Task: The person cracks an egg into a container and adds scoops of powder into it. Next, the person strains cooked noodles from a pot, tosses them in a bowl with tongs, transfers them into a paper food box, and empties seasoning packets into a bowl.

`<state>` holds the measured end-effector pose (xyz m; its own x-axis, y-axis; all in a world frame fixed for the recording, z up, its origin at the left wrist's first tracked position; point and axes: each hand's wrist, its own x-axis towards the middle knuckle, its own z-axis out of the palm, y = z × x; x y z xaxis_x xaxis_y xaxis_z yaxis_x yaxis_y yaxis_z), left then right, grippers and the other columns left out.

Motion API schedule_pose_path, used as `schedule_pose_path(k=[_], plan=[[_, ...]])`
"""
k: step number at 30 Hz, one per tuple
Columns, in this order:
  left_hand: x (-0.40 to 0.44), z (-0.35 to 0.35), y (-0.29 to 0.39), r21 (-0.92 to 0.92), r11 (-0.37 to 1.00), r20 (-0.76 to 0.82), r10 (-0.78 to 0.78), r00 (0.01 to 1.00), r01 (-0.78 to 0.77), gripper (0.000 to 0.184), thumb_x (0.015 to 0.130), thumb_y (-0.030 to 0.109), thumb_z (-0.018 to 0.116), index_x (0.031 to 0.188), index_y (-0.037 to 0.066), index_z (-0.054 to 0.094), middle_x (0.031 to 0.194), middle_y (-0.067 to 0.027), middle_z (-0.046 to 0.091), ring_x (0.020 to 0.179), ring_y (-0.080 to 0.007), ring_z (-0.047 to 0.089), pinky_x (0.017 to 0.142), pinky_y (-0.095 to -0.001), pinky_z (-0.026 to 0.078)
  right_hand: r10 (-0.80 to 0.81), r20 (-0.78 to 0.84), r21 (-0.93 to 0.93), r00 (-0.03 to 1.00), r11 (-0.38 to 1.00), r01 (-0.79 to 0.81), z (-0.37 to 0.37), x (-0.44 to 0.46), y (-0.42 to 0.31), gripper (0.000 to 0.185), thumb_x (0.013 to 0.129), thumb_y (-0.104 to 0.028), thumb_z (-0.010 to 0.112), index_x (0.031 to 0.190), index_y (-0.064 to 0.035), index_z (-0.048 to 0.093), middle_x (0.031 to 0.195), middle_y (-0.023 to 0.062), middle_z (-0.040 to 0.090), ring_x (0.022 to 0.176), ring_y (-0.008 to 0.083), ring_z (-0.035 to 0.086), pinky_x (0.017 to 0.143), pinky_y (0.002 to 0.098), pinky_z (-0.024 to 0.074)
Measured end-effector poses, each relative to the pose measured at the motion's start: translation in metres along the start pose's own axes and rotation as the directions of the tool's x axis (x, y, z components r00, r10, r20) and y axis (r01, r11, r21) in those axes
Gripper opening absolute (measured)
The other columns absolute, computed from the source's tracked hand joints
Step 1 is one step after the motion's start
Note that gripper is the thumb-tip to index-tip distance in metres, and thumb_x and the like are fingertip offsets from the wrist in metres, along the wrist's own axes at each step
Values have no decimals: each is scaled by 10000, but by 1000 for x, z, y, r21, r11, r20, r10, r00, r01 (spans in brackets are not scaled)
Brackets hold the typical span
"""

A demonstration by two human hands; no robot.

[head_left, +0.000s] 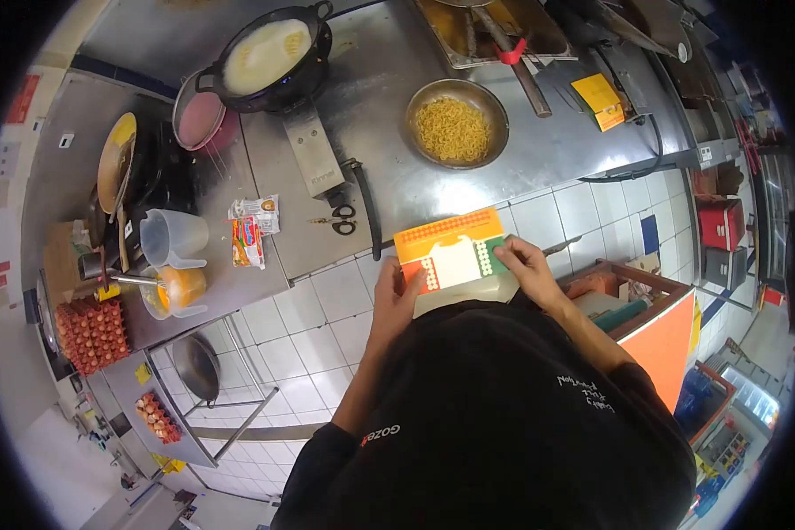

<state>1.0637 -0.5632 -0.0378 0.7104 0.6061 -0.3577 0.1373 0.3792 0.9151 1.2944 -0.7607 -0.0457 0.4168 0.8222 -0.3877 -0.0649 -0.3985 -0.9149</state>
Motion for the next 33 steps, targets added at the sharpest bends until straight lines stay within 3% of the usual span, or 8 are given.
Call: schedule_pose_path(k=[3,7,10,12,15,17,28,33], plan=[[3,-4,-6,-34,995,-8,-98,995,98,529,1066,74,683,1543,26,460,1339,-172,686,1253,-210,658,1093,-377,511,162,-132,433,978,897,-90,23,1,-11,248,1075,-94,695,1297,-89,584,1107,37,754,1088,113,673,952,279,527],[3,6,29,112,988,87,93,992,-102,506,1074,132,679,1535,16,505,1393,-222,663,1273,-258,666,1132,-413,505,164,-16,404,986,903,-144,0,21,4,412,1075,-175,708,1420,-98,496,1160,89,746,1065,144,691,944,293,550],[12,-11,13,522,837,243,38,969,-164,532,1082,173,664,1566,24,502,1471,-246,625,1350,-323,625,1176,-422,460,302,-113,464,946,858,-219,-27,78,8,423,1072,-259,715,1394,-75,511,1116,98,729,985,167,714,878,335,584],[17,-20,-11,491,869,14,67,998,-65,523,1101,225,631,1561,8,513,1495,-243,613,1375,-344,605,1182,-419,445,235,-310,331,922,935,-127,-37,135,22,586,1070,-445,693,1403,-11,480,1291,177,685,953,235,756,862,377,638],[26,-18,-22,542,837,-153,186,971,-75,530,1116,244,602,1567,-15,498,1510,-252,597,1385,-346,592,1158,-420,457,356,-369,409,858,892,-194,-45,194,5,468,1084,-356,674,1329,4,502,1193,205,696,855,244,777,732,348,669],[26,-12,-18,641,766,-169,204,964,-50,540,1129,253,575,1565,-52,480,1501,-259,591,1353,-356,595,1129,-420,470,211,-355,438,911,898,-38,-54,215,30,358,1102,-254,629,1320,7,516,1155,188,672,833,245,772,715,356,684],[54,31,-20,98,995,-174,-10,985,27,796,1060,117,689,1686,-56,228,1532,-250,510,997,-204,702,815,-311,588,291,-631,457,719,888,42,-106,24,41,343,1110,-167,570,1393,26,546,1221,174,658,882,255,751,671,345,697],[116,60,-76,100,991,-73,96,993,-88,906,1035,85,710,1724,-1,129,1503,-221,540,981,-186,710,762,-300,604,242,-718,362,653,931,54,-102,-46,-3,304,1125,-203,582,1370,-23,576,1163,114,725,831,199,767,663,303,667]])
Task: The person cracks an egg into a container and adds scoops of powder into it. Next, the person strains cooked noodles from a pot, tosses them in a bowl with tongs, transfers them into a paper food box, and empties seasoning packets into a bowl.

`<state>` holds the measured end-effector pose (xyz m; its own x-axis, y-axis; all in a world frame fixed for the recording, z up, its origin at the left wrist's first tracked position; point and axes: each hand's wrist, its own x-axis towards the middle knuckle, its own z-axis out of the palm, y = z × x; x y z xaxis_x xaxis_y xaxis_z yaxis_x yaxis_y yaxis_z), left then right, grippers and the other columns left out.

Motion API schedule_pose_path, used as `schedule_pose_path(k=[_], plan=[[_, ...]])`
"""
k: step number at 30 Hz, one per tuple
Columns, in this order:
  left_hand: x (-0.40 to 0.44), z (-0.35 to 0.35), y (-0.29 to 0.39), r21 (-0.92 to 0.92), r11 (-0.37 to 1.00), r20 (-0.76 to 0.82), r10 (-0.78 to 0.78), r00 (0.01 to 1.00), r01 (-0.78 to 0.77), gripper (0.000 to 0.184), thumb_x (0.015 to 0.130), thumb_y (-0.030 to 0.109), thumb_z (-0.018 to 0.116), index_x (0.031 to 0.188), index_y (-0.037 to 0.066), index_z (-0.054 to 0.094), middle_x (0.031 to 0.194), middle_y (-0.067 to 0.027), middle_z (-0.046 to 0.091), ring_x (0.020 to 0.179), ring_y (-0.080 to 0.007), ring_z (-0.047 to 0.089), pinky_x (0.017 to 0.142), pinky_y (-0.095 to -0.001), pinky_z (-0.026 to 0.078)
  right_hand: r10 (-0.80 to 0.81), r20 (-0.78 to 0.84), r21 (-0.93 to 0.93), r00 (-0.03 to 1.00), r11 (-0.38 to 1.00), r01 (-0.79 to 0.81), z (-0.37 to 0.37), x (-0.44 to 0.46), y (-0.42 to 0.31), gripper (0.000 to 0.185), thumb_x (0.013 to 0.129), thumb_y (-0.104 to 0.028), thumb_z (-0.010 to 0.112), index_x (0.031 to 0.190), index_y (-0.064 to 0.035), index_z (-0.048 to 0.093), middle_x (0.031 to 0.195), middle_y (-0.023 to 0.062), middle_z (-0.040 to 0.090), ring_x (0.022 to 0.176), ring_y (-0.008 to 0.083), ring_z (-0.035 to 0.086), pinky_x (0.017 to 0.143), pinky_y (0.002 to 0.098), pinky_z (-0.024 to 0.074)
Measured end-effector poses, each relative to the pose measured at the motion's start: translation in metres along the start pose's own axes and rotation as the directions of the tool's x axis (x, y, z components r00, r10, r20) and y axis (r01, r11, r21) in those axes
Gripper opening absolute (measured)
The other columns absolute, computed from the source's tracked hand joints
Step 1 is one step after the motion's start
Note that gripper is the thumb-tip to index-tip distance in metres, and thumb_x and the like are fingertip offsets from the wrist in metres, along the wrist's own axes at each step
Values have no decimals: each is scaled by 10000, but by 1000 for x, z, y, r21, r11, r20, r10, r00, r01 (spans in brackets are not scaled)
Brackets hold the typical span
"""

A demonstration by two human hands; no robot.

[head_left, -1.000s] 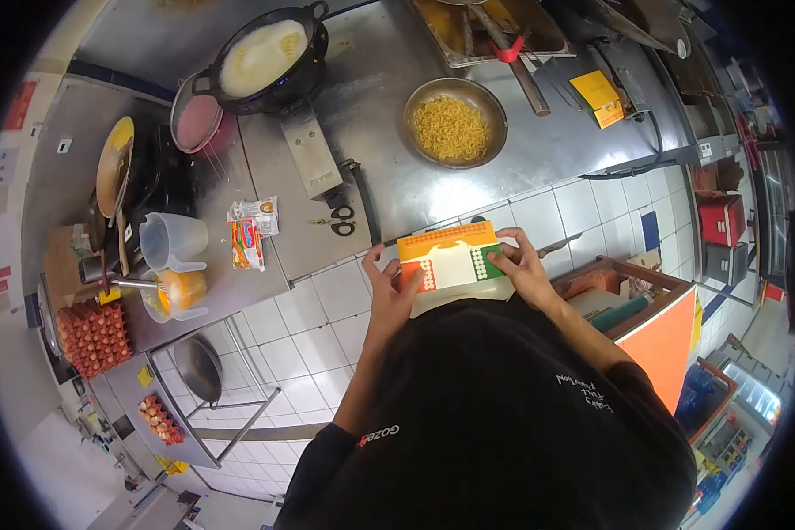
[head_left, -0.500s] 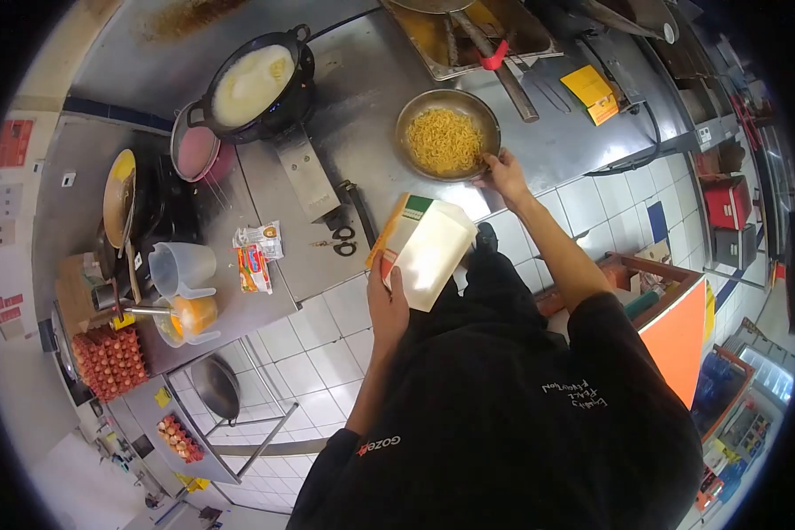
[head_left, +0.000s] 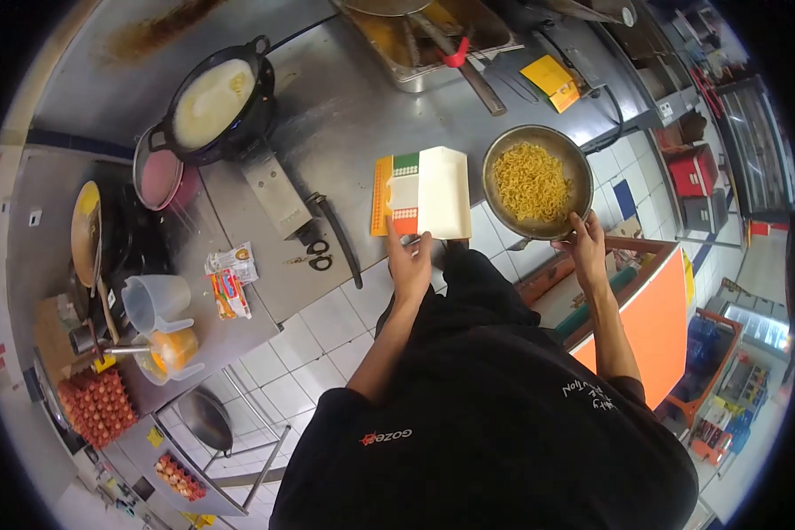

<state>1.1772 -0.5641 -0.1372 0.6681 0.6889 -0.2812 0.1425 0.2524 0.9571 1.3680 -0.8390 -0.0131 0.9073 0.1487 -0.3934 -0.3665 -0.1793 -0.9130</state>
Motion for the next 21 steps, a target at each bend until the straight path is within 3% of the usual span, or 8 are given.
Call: schedule_pose_path(k=[4,6,10,12,13,14,16,21], plan=[[0,27,12,-48,997,21,-65,998,66,950,988,67,764,1714,-27,158,1643,-250,428,999,-201,724,836,-302,622,-122,11,-11,992,992,122,30,-28,-26,292,1135,-210,574,1339,-1,574,1131,163,704,818,218,758,678,327,699],[-4,37,20,-73,995,4,-70,998,70,962,976,60,776,1714,-24,165,1663,-257,400,1012,-213,727,856,-310,626,-151,64,-99,987,983,156,47,-28,-25,195,1137,-181,569,1203,2,562,1097,156,704,846,221,764,661,336,707],[-1,49,13,-2,998,-95,61,994,-61,971,955,50,797,1711,-12,191,1704,-264,339,1054,-246,738,910,-339,633,-244,11,-254,970,937,238,88,-28,-25,182,1106,-123,597,1122,58,580,1295,222,643,798,271,772,616,346,689],[-3,52,11,-24,998,-95,57,994,-59,965,953,51,799,1709,-12,201,1704,-260,345,1062,-251,740,916,-345,630,-500,62,-540,864,710,451,103,-31,-30,200,1087,-114,612,1065,85,601,1419,273,584,787,322,772,625,382,663],[-3,53,12,-45,997,-98,53,994,-58,960,951,52,800,1706,-11,210,1704,-256,350,1071,-255,741,922,-352,627,-571,73,-630,817,609,482,113,-34,-37,181,1045,-109,647,1018,68,617,1415,312,582,788,406,759,676,448,641],[-3,55,13,-49,997,-90,54,995,-58,960,951,52,800,1706,-11,210,1704,-256,350,1071,-255,741,922,-352,627,-574,67,-635,816,607,479,117,-29,-32,181,1045,-109,647,1018,68,617,1415,312,582,788,406,759,676,448,641],[-3,57,10,-63,997,-98,29,995,-35,951,947,50,801,1700,-17,224,1697,-245,367,1064,-261,743,935,-357,616,-723,171,-766,670,330,551,125,-18,-24,157,1008,-107,671,1030,43,630,1435,310,575,790,462,743,710,508,629],[4,63,-3,-122,992,-111,-17,994,3,952,935,29,797,1698,-6,231,1692,-230,378,1048,-264,741,933,-346,609,-692,170,-760,702,361,540,146,-9,-29,122,937,-71,714,985,6,634,1474,256,580,779,474,733,692,530,623]])
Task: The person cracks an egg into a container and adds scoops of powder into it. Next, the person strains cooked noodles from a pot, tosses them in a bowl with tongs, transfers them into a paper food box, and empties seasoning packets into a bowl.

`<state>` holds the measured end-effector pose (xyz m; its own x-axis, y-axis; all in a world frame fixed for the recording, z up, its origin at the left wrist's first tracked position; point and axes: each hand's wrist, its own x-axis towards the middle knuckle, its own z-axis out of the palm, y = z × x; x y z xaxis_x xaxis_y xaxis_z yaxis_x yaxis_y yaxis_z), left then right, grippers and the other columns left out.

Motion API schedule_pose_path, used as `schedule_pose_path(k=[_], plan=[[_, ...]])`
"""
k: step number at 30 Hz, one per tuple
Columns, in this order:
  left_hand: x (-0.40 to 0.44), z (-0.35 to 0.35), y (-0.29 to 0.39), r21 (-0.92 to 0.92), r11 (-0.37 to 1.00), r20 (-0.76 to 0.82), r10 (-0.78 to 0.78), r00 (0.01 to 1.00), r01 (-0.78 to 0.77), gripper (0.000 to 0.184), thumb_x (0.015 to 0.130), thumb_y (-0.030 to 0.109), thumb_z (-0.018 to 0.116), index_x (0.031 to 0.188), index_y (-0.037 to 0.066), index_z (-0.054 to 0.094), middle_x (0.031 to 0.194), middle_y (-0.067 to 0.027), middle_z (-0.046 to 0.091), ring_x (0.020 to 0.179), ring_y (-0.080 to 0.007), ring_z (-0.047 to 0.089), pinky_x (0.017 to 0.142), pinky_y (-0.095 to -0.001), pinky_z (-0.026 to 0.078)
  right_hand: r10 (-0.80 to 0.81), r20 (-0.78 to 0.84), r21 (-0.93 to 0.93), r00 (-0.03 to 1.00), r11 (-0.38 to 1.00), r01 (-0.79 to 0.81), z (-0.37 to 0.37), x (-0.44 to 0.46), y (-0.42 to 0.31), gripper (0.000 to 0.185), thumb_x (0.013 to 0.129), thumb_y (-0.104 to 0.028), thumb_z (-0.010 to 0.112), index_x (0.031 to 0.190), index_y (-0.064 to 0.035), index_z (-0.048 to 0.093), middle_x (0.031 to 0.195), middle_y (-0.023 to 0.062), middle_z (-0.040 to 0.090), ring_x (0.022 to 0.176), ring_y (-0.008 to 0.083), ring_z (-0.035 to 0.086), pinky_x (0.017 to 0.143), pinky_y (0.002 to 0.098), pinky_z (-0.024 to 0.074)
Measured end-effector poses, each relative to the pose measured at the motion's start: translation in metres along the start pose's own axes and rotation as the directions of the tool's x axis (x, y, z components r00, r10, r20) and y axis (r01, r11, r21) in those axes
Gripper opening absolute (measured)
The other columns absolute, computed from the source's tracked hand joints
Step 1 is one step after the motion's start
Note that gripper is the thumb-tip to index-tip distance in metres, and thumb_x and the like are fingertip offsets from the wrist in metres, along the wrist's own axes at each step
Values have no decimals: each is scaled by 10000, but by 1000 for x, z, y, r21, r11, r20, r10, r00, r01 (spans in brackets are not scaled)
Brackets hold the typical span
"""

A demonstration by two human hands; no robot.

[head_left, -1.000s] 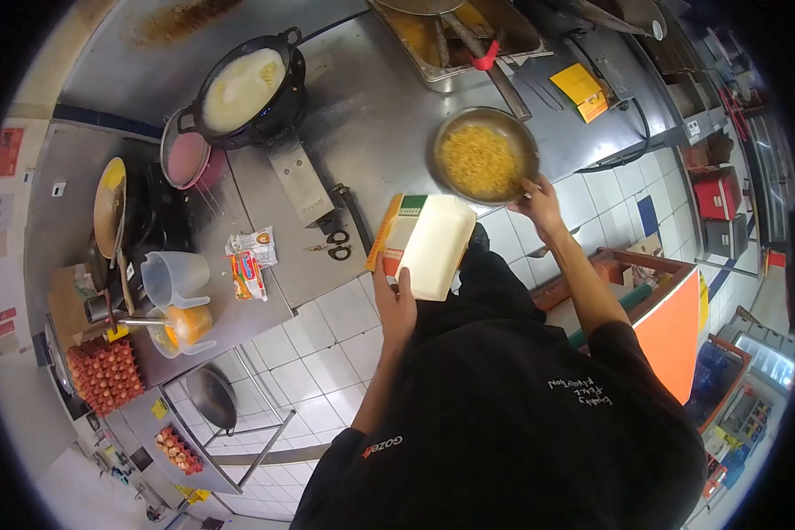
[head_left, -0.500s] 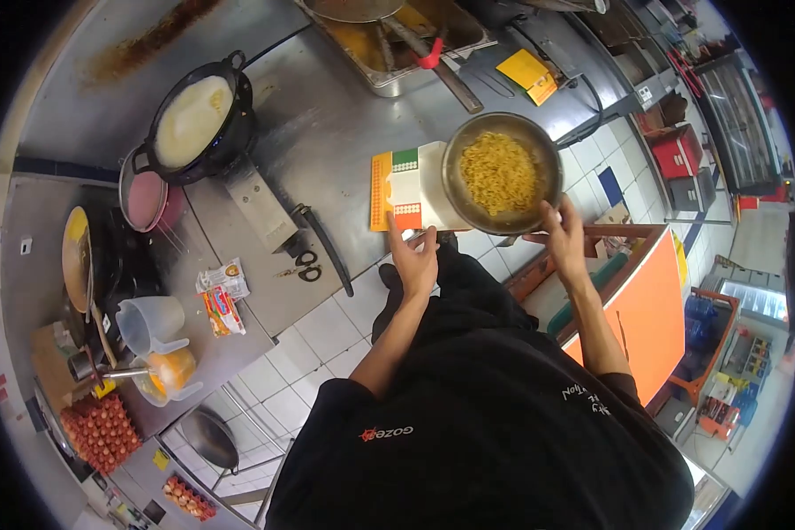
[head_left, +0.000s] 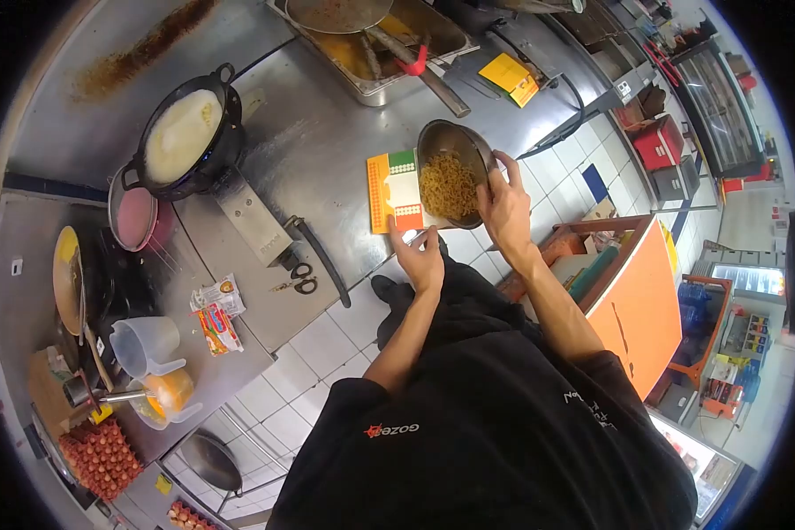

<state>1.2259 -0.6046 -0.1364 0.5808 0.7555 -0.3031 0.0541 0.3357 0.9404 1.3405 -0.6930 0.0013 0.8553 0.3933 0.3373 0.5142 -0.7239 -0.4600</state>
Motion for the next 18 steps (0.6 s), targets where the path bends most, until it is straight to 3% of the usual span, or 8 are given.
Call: schedule_pose_path(k=[5,9,12,15,18], plan=[[0,-8,11,-80,997,-71,-29,997,24,982,918,-8,795,1711,40,218,1715,-226,325,1062,-275,730,918,-346,615,-122,10,8,992,993,122,12,2,-9,114,914,-64,731,950,-6,639,1504,202,578,749,435,740,648,510,625],[8,-26,10,-55,998,-180,-6,984,-4,1012,910,-47,799,1719,83,205,1601,-245,369,1104,-295,718,911,-343,626,-275,41,22,961,961,274,36,11,-22,127,893,-71,745,939,-35,633,1542,177,560,712,416,739,597,485,626],[15,-33,11,-204,978,-221,-7,975,-39,1038,912,-49,809,1723,100,179,1533,-231,381,1133,-314,713,928,-354,626,-384,87,2,919,923,385,44,24,-35,134,887,-68,746,947,-38,631,1569,173,540,694,400,742,590,474,625],[21,-37,8,-164,985,-267,1,964,-46,998,938,-42,795,1710,121,183,1525,-185,396,1184,-359,731,764,-366,641,-495,120,1,860,867,499,47,35,-45,137,881,-58,744,946,-37,625,1591,179,523,690,377,746,579,460,622],[23,-38,8,-174,984,-283,-10,959,-41,998,937,-9,815,1707,120,193,1526,-181,397,1187,-355,730,750,-358,633,-541,175,-44,822,830,556,47,41,-48,135,880,-60,743,934,-35,621,1599,185,518,701,353,751,570,449,618]])
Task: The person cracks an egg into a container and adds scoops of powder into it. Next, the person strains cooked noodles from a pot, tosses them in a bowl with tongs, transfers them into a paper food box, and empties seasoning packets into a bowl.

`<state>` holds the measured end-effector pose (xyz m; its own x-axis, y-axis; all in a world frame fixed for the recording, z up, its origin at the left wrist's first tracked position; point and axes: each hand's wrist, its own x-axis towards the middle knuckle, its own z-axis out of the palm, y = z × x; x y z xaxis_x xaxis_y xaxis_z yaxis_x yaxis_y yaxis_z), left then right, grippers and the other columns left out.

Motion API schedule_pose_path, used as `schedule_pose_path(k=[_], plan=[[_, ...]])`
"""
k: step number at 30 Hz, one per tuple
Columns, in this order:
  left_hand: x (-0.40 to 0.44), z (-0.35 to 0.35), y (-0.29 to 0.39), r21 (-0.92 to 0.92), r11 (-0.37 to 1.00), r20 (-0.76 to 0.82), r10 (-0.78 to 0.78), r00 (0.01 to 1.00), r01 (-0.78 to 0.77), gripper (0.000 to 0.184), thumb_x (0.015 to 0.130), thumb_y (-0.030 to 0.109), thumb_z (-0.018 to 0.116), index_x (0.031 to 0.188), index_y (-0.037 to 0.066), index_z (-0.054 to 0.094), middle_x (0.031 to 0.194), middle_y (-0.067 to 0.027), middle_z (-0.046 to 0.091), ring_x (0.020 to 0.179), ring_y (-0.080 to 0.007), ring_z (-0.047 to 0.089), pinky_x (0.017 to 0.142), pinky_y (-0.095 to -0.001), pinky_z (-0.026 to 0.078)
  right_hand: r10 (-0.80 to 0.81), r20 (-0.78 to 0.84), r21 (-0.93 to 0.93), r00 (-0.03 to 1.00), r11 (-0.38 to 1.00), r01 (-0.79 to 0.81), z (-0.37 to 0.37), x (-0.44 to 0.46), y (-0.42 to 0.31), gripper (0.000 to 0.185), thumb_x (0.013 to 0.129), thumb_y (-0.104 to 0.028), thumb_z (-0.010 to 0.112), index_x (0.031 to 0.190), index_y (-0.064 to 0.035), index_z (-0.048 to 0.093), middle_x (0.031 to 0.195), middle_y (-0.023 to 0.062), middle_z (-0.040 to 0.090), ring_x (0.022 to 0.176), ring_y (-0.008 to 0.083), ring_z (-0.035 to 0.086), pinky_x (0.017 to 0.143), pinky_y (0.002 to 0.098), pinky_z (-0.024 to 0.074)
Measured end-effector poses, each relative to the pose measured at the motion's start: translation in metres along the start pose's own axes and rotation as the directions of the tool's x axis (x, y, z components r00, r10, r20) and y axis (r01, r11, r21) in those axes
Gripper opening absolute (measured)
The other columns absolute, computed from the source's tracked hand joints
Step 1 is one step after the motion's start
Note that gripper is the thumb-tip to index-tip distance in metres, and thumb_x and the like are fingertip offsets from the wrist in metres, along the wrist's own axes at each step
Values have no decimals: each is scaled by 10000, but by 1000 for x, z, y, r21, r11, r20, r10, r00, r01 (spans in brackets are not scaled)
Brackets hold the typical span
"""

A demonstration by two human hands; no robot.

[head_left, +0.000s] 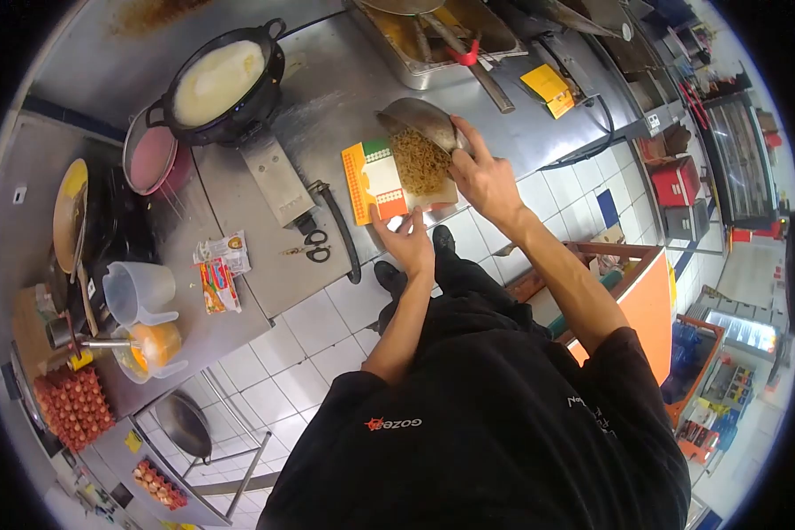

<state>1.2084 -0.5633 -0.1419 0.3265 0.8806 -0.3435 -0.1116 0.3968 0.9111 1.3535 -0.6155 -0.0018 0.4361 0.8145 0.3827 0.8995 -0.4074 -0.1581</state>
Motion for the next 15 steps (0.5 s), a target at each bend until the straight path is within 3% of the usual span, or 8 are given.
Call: schedule_pose_path(k=[4,6,8,14,15], plan=[[4,3,2,-10,1000,-18,10,1000,-10,1008,933,10,828,1708,121,193,1524,-181,404,1184,-353,729,744,-361,632,-42,-23,4,999,999,42,-8,-2,-1,138,879,-53,743,915,-37,611,1599,185,522,693,341,749,565,444,617],[4,1,3,-34,999,-22,-8,1000,7,991,910,-22,826,1694,57,225,1516,-235,405,1119,-327,710,898,-363,636,-51,-49,14,998,999,52,-14,-5,-5,142,878,-48,746,903,-36,607,1599,182,524,691,341,747,564,443,617],[3,-1,3,3,1000,-46,7,999,-7,983,906,-15,829,1685,36,231,1545,-241,400,1100,-317,714,893,-360,632,50,-109,55,993,998,-44,-27,-1,-11,164,868,-18,749,851,-32,586,1578,156,563,712,375,749,562,450,614],[10,-4,9,108,992,-33,70,997,-66,954,901,16,836,1659,-13,257,1606,-255,403,1009,-286,734,877,-363,615,-22,-103,82,994,996,31,-36,-4,-13,172,847,6,750,845,-32,582,1571,159,574,786,382,771,593,445,633],[10,-5,7,137,987,-33,93,995,-88,968,904,56,847,1667,7,253,1533,-249,461,1013,-296,742,877,-371,607,-21,-104,81,994,996,29,-35,-8,-14,172,847,6,750,845,-32,582,1571,159,574,786,382,771,593,445,633]])
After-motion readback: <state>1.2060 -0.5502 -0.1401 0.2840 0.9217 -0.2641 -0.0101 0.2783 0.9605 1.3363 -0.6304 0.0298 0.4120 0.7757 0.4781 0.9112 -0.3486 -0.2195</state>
